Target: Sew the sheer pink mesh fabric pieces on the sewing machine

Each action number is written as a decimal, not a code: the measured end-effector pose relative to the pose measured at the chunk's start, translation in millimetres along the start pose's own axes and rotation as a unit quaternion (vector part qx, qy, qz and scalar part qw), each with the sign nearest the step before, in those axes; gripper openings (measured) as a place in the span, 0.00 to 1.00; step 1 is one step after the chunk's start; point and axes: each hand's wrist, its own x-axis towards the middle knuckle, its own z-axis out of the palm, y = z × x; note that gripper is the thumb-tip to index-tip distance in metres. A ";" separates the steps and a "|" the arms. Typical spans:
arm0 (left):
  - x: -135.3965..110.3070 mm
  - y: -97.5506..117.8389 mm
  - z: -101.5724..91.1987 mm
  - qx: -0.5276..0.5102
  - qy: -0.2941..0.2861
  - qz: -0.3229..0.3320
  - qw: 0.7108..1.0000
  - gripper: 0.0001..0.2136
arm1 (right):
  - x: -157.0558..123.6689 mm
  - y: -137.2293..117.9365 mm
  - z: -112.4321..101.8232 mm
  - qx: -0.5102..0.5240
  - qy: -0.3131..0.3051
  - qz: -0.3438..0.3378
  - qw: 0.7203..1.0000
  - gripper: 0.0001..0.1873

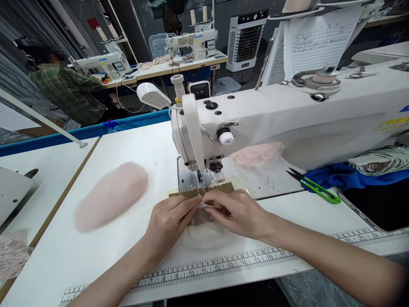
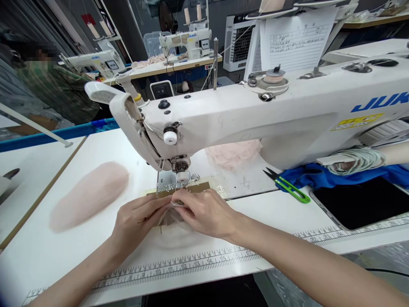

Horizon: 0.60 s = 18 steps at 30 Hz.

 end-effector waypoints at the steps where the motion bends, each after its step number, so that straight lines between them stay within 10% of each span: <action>1: 0.0 0.1 -0.1 0.006 0.003 0.004 1.000 0.08 | -0.2 -0.2 -0.1 -0.001 -0.002 -0.004 1.000 0.06; 18: 0.1 2.5 1.4 0.037 -0.020 0.030 0.999 0.11 | 1.7 -3.5 -3.1 -0.009 0.000 0.000 1.000 0.06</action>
